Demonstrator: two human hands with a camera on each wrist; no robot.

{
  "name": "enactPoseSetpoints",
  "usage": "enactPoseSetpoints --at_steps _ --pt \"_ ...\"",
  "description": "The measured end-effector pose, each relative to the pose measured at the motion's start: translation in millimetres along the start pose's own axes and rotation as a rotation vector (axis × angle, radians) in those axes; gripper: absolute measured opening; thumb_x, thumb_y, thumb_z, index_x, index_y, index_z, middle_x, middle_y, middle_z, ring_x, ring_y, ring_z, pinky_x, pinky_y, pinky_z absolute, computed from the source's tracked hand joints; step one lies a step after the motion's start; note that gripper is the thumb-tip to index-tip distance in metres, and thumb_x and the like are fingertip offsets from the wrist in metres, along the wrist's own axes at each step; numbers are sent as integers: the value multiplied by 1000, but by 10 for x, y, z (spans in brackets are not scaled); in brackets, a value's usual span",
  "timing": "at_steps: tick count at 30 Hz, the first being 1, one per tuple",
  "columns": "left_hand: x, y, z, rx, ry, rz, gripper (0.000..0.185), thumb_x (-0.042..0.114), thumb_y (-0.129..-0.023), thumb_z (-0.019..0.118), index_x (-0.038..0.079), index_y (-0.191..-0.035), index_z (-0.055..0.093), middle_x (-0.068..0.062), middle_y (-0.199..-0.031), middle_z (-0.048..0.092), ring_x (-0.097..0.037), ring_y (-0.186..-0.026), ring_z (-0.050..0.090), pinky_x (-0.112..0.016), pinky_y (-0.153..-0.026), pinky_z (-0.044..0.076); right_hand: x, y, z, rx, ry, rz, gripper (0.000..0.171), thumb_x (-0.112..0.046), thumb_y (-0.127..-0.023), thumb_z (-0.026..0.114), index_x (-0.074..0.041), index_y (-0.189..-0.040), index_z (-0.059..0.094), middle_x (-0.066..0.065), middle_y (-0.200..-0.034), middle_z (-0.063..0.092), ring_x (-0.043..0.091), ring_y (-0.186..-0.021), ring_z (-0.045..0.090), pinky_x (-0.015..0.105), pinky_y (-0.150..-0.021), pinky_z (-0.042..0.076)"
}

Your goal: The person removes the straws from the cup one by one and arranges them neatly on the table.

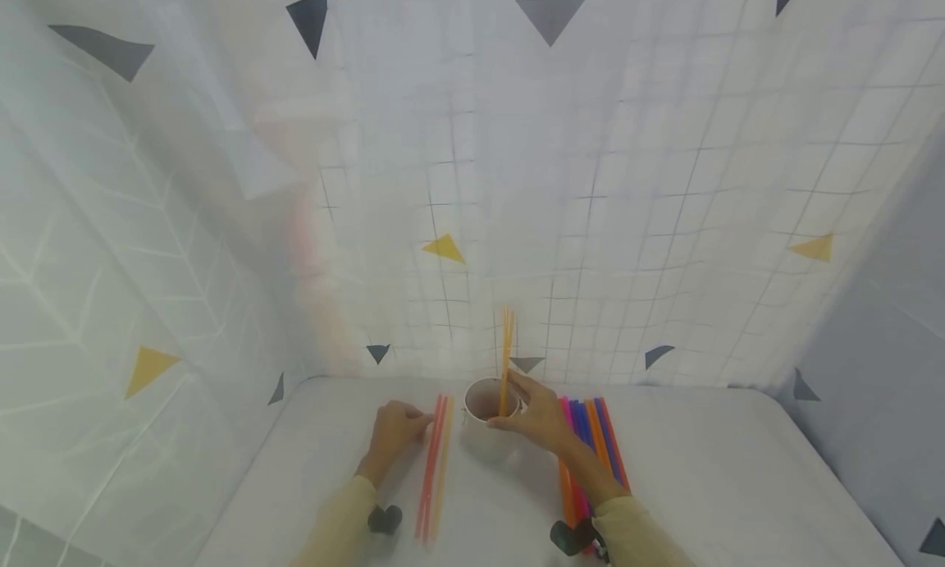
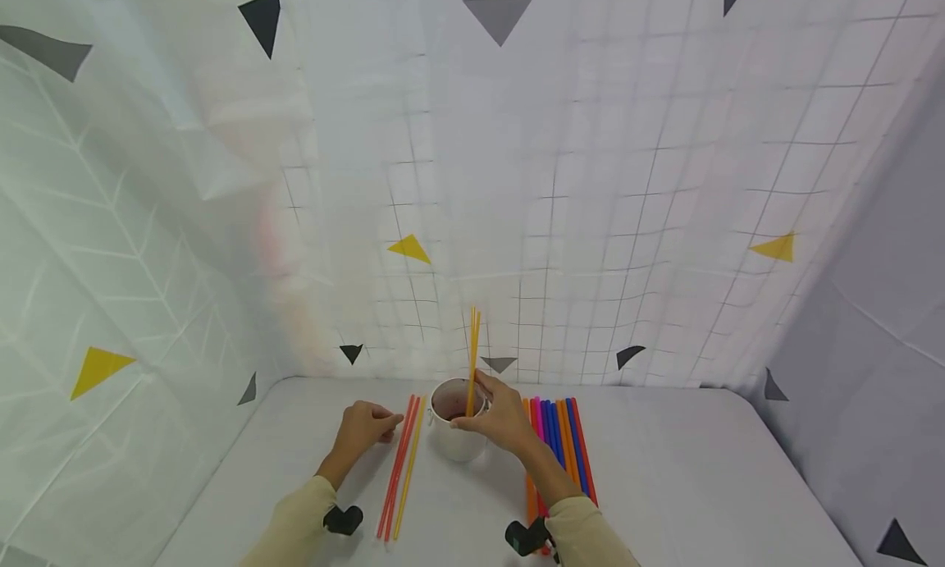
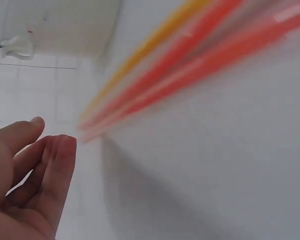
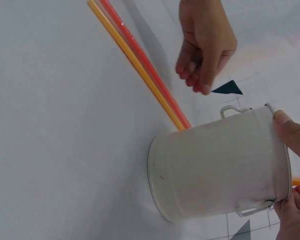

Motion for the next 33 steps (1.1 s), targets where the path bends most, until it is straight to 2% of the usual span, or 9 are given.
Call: enactPoseSetpoints --at_steps 4,7,14,17,19,26,31,33 --pt "158 -81 -47 4 131 9 21 30 -86 74 9 -85 77 1 -71 71 -11 -62 67 -31 -65 58 -2 -7 -2 2 7 -3 99 -36 -61 93 -8 -144 47 4 -147 47 27 -137 39 42 -108 37" --pt "294 -151 -54 1 222 42 21 29 -87 73 8 -88 76 -2 -78 73 -13 -66 70 -33 -68 59 4 -11 -2 0 -1 -4 99 -34 -61 93 -9 -145 46 4 -147 46 25 -138 38 40 -108 37" --pt "647 -299 -29 43 363 93 19 25 -86 75 6 -88 76 -4 -71 71 -16 -65 71 -28 -64 59 0 -15 -5 3 -19 -28 97 -30 -62 93 -7 -144 47 7 -146 47 26 -136 40 39 -107 37" --pt "782 -343 23 28 459 106 17 20 -86 76 3 -88 76 -8 -74 72 -19 -65 71 -29 -63 60 -10 -24 -4 2 -12 -41 97 -30 -62 93 -6 -144 47 7 -146 47 25 -136 40 39 -107 38" --pt "860 -364 70 7 485 115 17 20 -86 76 3 -89 76 -9 -77 73 -19 -66 72 -29 -63 60 -12 -29 -4 4 0 -42 97 -32 -62 93 -7 -144 47 6 -146 47 24 -136 40 38 -107 38" --pt "1086 -379 211 -62 405 153 19 32 -86 75 14 -92 77 2 -81 74 -14 -72 71 -31 -71 59 -18 -34 -6 4 14 -47 93 -32 -64 92 -14 -144 48 1 -146 48 18 -137 40 36 -107 38" --pt "1152 -387 321 -87 314 174 15 33 -83 77 20 -90 77 7 -89 74 -13 -85 69 -35 -79 57 -2 -26 -6 -11 10 -23 90 -26 -68 91 -14 -145 46 3 -148 46 16 -137 39 36 -107 38" --pt "1161 -390 365 -104 267 153 15 35 -82 77 22 -91 77 7 -91 74 -15 -91 69 -38 -84 56 4 -25 -5 -15 16 -15 91 -28 -68 90 -13 -146 45 2 -148 45 17 -138 39 37 -107 38"
Point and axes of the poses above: each hand's wrist, its own y-axis away from the middle knuckle, its own z-axis out of the palm, x = y × z, the point moved 5 cm from there along -y, towards the middle knuckle
